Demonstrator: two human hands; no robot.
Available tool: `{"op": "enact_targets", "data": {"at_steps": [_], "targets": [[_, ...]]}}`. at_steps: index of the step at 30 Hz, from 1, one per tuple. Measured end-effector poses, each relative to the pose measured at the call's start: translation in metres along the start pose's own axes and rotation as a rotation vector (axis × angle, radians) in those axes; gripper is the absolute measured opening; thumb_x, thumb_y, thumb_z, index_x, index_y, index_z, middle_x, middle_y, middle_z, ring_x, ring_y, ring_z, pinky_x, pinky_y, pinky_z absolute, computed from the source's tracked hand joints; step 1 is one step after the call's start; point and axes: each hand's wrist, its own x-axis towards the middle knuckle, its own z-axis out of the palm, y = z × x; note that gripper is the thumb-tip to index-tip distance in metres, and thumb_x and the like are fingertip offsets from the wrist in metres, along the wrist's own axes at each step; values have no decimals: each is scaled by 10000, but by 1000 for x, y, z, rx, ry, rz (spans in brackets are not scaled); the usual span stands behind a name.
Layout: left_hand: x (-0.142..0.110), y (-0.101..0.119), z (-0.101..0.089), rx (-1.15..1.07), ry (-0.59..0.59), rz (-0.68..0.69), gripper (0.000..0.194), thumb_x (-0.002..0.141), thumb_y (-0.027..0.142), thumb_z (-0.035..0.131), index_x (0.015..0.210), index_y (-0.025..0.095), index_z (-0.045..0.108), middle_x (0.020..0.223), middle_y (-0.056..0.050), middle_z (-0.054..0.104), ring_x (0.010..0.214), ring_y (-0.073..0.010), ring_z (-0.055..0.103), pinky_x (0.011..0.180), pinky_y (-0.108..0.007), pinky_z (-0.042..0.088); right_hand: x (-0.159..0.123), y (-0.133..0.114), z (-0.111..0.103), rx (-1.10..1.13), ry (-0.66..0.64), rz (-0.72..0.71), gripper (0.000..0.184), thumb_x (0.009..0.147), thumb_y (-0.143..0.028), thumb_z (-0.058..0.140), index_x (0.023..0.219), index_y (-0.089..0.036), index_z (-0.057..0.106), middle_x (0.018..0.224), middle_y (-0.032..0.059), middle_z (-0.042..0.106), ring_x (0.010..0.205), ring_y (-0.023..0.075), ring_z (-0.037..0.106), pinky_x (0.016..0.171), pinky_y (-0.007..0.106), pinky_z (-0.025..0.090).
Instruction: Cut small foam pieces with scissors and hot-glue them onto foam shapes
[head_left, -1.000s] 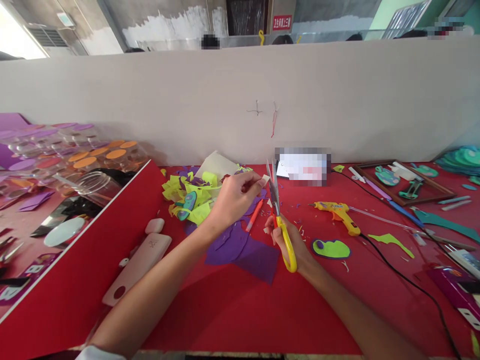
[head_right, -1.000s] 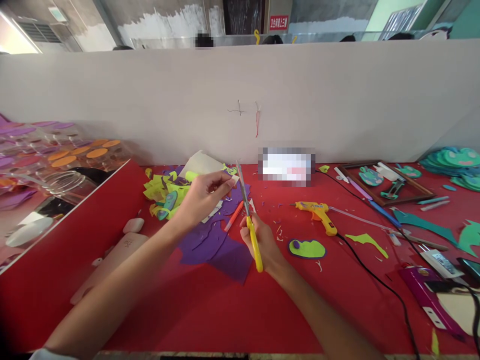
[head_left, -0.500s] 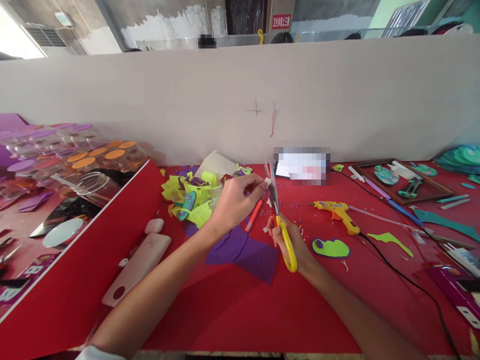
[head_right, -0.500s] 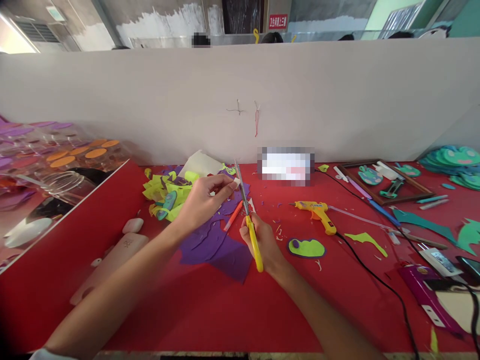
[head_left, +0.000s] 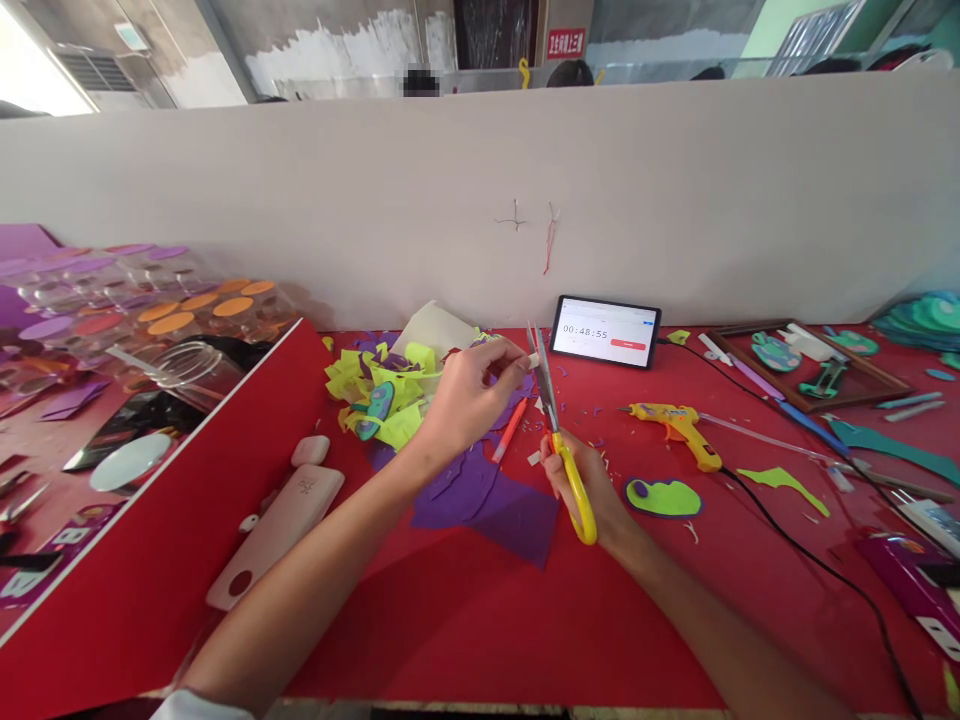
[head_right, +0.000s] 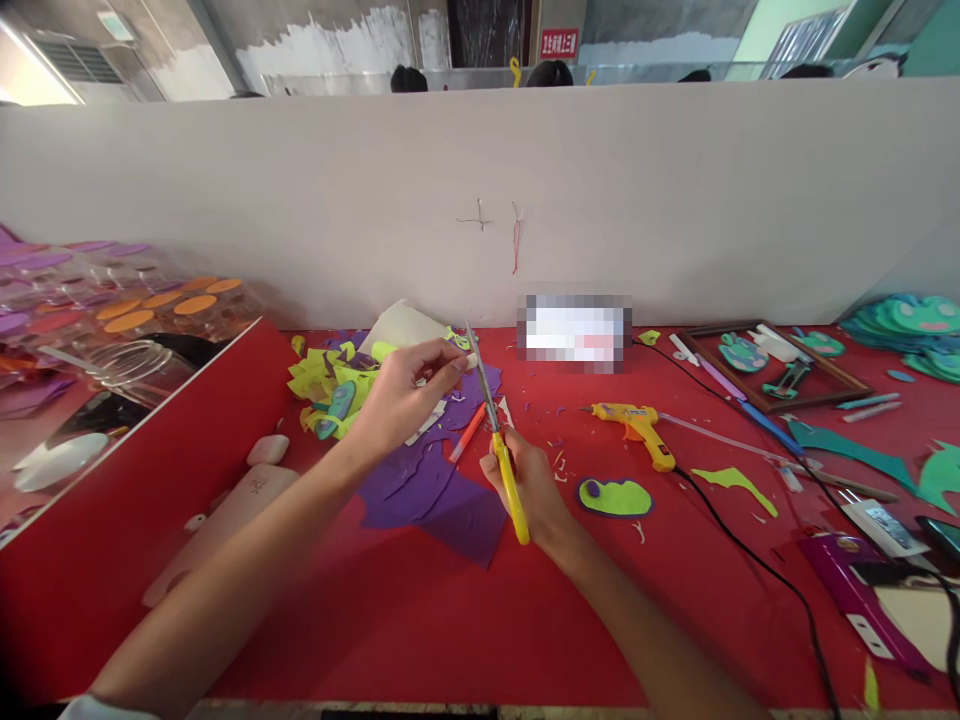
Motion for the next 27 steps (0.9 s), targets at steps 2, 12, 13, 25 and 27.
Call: {"op": "enact_targets", "data": {"at_steps": [2,12,13,25,27], "targets": [[0,0,-1,1,8,-2,195,938,269,548,813,161,652,685,6,577,647,-115,489,628,-253,396,0,0,0,-1,-2,10,486,921,-706,436,794,-237,448,612,-35,456,523,127,399,478,259,322],[1,-1,-5,2,32,9,206,949,280,539,822,161,649,713,-6,604,658,-121,499,626,-256,393,-1,-2,1,-15,-1,-7,499,924,-708,430,763,-235,428,607,-40,440,522,116,394,471,249,321],[1,-1,-5,-3,33,12,207,952,285,541,825,161,647,718,-6,604,658,-120,496,624,-257,390,-1,-2,0,-10,-4,-9,507,923,-717,427,763,-236,429,598,-40,439,519,117,393,469,250,317],[1,-1,-1,-82,43,-20,217,949,320,597,796,166,601,709,10,561,670,-107,471,598,-250,347,-1,1,0,7,-21,0,529,916,-746,427,769,-238,437,575,-39,446,503,120,391,462,253,308],[1,-2,-1,-101,54,-26,213,945,321,603,797,167,598,720,6,569,675,-109,477,588,-246,343,-2,1,0,6,-26,2,534,913,-753,417,760,-241,424,565,-41,439,501,121,391,460,253,307]]}}
